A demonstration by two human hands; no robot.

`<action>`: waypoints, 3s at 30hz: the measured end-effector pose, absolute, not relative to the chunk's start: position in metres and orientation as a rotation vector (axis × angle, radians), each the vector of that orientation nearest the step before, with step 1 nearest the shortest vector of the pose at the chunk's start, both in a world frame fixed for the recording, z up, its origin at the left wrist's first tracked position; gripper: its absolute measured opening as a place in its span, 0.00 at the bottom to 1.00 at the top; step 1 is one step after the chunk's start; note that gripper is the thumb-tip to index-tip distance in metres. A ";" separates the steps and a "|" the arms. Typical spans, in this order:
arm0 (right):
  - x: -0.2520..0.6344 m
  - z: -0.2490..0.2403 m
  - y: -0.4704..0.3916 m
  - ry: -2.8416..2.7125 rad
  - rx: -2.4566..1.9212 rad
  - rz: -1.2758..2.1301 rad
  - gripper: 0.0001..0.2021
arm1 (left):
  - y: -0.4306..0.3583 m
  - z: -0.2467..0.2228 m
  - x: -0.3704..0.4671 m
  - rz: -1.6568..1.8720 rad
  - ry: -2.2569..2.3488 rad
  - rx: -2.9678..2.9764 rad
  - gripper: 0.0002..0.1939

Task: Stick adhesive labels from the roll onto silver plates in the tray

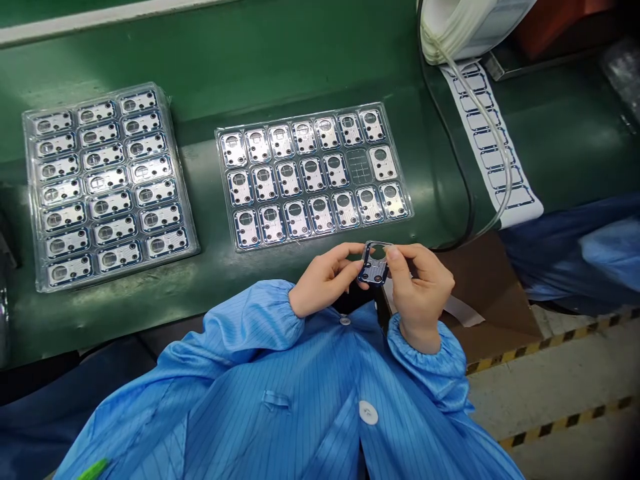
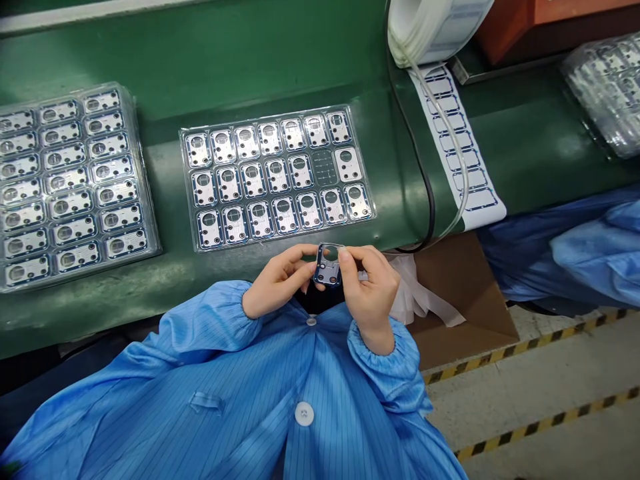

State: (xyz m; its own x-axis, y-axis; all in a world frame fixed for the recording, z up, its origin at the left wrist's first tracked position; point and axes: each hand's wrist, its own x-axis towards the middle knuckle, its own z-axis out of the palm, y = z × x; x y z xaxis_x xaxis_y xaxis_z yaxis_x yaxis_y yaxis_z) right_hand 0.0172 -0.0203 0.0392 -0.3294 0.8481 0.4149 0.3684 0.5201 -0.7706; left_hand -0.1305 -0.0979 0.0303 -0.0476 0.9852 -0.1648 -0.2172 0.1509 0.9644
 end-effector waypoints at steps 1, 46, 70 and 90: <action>0.017 0.039 -0.021 -1.907 -1.005 0.725 0.08 | -0.098 0.030 -0.131 1.224 1.174 0.907 0.23; 0.016 0.034 -0.022 -1.732 -1.156 0.983 0.13 | -0.096 0.030 -0.131 1.237 1.092 0.830 0.24; 0.018 0.031 -0.028 -1.783 -1.132 0.861 0.11 | -0.092 0.046 -0.129 1.286 1.059 0.706 0.18; 0.018 0.031 -0.035 -1.847 -1.129 0.846 0.11 | -0.094 0.046 -0.130 1.217 1.196 0.749 0.21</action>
